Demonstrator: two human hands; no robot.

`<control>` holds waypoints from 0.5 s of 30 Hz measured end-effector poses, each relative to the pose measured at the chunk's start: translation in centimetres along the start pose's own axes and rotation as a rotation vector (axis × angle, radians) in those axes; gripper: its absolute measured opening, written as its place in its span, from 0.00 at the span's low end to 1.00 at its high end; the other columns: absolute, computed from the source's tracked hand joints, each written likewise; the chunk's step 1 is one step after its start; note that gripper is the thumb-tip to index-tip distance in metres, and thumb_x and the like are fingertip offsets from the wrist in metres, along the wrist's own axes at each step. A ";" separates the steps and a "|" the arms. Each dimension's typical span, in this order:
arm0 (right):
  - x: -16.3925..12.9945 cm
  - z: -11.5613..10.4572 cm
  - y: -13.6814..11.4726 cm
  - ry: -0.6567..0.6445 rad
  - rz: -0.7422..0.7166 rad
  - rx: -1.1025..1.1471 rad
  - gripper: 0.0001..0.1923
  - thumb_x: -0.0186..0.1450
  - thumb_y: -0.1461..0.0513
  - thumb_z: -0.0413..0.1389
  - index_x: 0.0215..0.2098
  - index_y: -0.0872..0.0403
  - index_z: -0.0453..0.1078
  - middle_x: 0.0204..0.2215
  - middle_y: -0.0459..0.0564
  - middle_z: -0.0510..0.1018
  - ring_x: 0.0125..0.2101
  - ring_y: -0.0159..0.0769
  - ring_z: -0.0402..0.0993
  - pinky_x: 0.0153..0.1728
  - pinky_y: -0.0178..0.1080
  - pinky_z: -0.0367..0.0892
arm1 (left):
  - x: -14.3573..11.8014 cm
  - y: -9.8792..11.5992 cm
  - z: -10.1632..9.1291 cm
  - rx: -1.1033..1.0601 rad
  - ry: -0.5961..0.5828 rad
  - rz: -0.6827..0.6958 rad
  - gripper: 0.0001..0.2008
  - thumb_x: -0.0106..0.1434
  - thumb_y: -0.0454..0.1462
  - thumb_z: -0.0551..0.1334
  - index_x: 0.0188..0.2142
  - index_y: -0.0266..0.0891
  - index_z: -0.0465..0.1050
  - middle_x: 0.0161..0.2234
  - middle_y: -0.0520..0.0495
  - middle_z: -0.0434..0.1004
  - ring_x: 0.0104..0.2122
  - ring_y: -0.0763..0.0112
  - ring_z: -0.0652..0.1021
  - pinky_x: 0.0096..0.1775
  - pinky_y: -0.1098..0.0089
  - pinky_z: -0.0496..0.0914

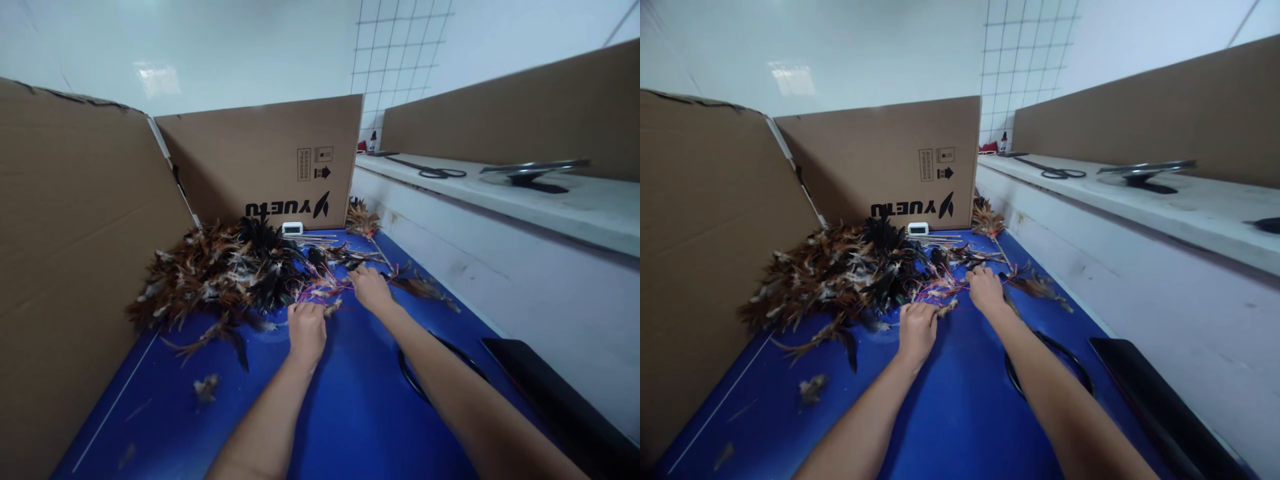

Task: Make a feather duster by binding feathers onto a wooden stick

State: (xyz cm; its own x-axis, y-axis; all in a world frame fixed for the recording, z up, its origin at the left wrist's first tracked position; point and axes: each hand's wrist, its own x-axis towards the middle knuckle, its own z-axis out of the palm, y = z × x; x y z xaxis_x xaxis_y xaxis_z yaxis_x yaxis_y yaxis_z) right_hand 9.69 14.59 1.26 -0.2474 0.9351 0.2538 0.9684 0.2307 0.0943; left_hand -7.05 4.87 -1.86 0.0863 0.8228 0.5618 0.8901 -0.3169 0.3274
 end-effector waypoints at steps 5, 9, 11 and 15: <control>-0.1 0.1 -0.2 0.030 0.052 -0.013 0.14 0.64 0.68 0.45 0.40 0.57 0.72 0.40 0.59 0.73 0.42 0.46 0.67 0.38 0.41 0.60 | 0.2 0.1 0.0 -0.069 0.044 -0.083 0.08 0.61 0.30 0.56 0.37 0.41 0.71 0.33 0.48 0.77 0.37 0.66 0.75 0.42 0.64 0.60; -1.3 -0.5 -0.5 0.062 0.070 0.002 0.14 0.65 0.66 0.44 0.40 0.56 0.72 0.40 0.57 0.73 0.41 0.44 0.67 0.38 0.40 0.60 | 0.4 0.1 0.1 -0.141 0.101 -0.157 0.08 0.61 0.31 0.55 0.38 0.41 0.70 0.35 0.48 0.78 0.37 0.67 0.75 0.42 0.64 0.60; -1.9 -0.4 -0.9 0.108 0.046 0.046 0.16 0.64 0.67 0.44 0.45 0.55 0.70 0.42 0.56 0.73 0.42 0.43 0.66 0.40 0.41 0.60 | 0.6 0.1 0.1 -0.163 0.126 -0.195 0.08 0.62 0.31 0.54 0.39 0.40 0.70 0.35 0.48 0.78 0.37 0.66 0.75 0.42 0.64 0.60; -2.5 0.6 -1.6 0.206 -0.105 0.172 0.23 0.61 0.70 0.46 0.53 0.55 0.65 0.49 0.54 0.71 0.47 0.42 0.63 0.45 0.40 0.60 | 0.8 0.0 0.0 -0.234 0.166 -0.311 0.09 0.62 0.31 0.53 0.40 0.40 0.69 0.34 0.47 0.78 0.35 0.65 0.76 0.41 0.65 0.62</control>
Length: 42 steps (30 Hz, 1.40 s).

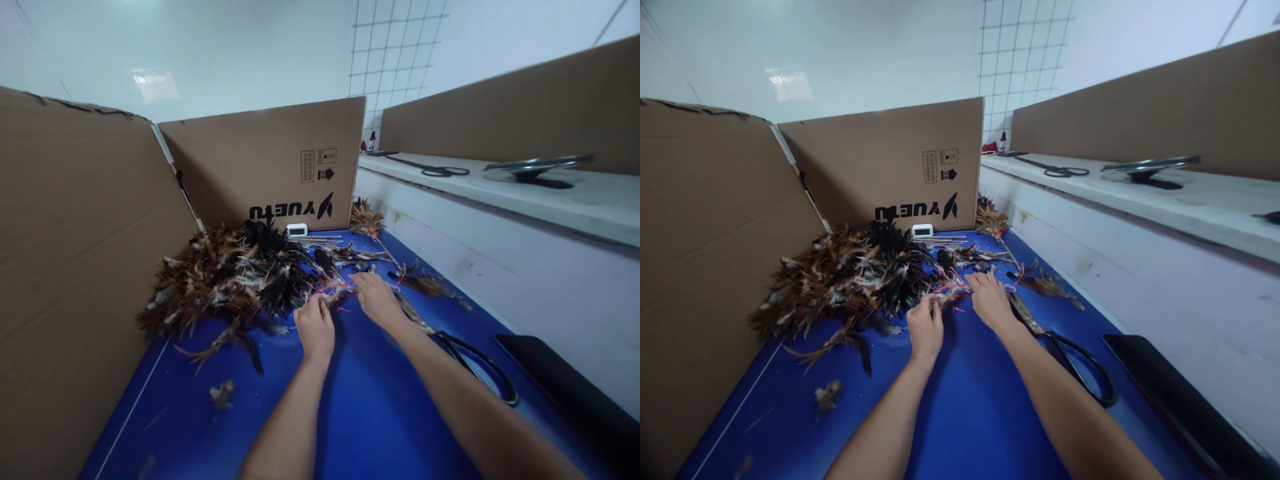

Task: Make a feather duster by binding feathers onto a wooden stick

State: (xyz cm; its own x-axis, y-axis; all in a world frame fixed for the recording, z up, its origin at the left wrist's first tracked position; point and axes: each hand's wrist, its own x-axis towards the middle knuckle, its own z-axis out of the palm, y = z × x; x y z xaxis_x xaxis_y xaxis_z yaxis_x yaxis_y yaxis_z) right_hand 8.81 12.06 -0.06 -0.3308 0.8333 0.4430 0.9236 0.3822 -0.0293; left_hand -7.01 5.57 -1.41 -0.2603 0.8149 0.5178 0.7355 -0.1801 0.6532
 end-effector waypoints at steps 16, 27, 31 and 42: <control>-0.8 1.8 0.4 -0.096 -0.100 0.148 0.19 0.63 0.68 0.45 0.49 0.58 0.68 0.48 0.55 0.73 0.48 0.43 0.66 0.47 0.45 0.61 | -0.1 -0.6 0.0 -0.210 0.023 -0.149 0.10 0.63 0.32 0.50 0.43 0.40 0.65 0.34 0.45 0.78 0.35 0.66 0.77 0.40 0.66 0.66; -0.6 -0.2 -0.6 0.125 -0.328 0.394 0.22 0.62 0.67 0.49 0.55 0.52 0.63 0.51 0.52 0.71 0.52 0.40 0.62 0.51 0.45 0.58 | -0.2 -0.3 -0.7 -0.370 -0.027 -0.117 0.09 0.64 0.35 0.51 0.43 0.40 0.65 0.34 0.47 0.77 0.35 0.69 0.77 0.39 0.70 0.68; -0.6 -0.7 -1.1 0.046 -0.416 0.328 0.16 0.66 0.64 0.46 0.48 0.53 0.69 0.40 0.54 0.78 0.42 0.39 0.71 0.47 0.44 0.58 | 0.0 -0.5 -0.9 -0.393 -0.002 -0.137 0.10 0.64 0.37 0.51 0.44 0.39 0.65 0.35 0.47 0.77 0.35 0.70 0.77 0.39 0.70 0.68; -0.2 0.3 0.5 -0.015 0.190 0.918 0.16 0.65 0.53 0.46 0.26 0.52 0.67 0.28 0.48 0.80 0.28 0.35 0.74 0.35 0.36 0.65 | 0.4 -1.6 -2.0 -0.354 0.257 -0.146 0.11 0.66 0.39 0.49 0.40 0.38 0.67 0.34 0.47 0.73 0.32 0.72 0.75 0.38 0.70 0.67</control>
State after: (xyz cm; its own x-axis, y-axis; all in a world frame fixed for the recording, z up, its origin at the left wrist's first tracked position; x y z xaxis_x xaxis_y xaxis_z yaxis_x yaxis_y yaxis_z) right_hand 9.30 12.22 -0.45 -0.1984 0.9168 0.3464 0.4500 0.3992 -0.7988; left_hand -9.54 5.04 -1.17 -0.5249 0.6908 0.4973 0.4321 -0.2871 0.8549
